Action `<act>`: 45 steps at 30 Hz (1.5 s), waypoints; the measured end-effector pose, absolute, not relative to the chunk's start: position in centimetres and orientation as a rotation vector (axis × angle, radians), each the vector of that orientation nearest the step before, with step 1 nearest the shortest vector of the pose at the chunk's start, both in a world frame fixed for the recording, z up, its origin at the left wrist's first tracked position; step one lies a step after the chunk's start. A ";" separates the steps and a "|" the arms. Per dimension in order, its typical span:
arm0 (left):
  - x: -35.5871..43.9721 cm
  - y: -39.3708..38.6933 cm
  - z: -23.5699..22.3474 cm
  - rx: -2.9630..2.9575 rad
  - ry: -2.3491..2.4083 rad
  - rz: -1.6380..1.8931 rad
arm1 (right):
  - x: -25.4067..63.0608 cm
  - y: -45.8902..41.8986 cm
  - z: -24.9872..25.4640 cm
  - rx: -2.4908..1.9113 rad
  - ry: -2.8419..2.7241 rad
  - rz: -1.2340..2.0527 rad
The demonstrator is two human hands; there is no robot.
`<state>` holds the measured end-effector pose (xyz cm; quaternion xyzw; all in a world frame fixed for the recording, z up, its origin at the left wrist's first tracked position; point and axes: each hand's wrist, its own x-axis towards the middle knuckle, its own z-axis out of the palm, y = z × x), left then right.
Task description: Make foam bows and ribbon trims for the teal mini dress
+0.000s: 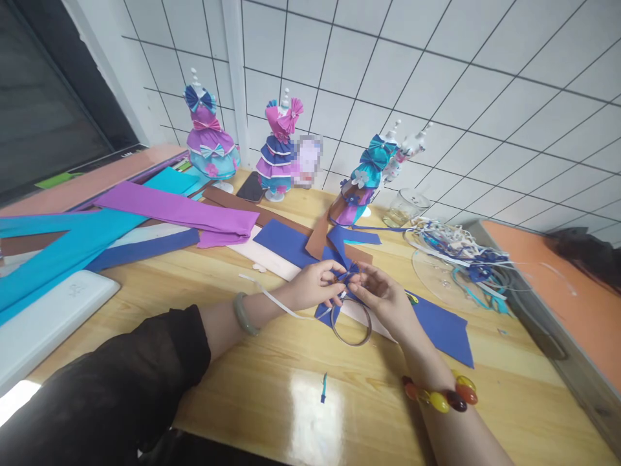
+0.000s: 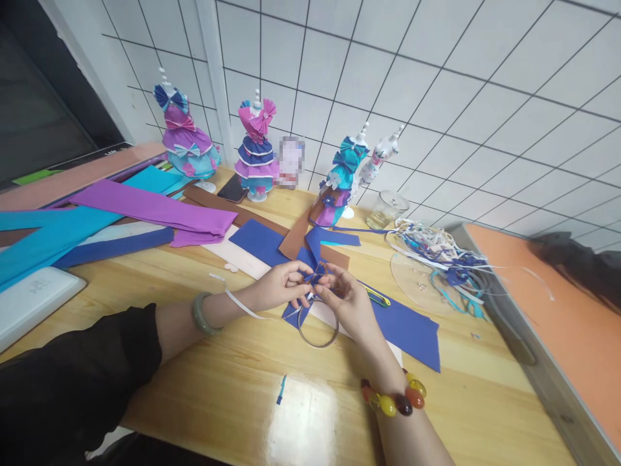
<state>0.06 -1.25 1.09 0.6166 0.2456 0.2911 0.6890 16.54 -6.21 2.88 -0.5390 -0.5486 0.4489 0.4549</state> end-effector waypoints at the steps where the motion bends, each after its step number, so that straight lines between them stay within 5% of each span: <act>1: 0.0 -1.3 1.1 1.387 0.546 0.650 | 16.4 -6.2 2.9 -1.305 -1.327 1.133; 18: -0.2 -0.7 1.8 1.219 0.568 0.688 | 17.6 -6.5 2.4 -1.533 -1.791 0.990; 45: -0.3 -0.4 1.5 1.240 0.560 0.919 | 20.7 -7.8 6.2 -1.567 -1.729 1.399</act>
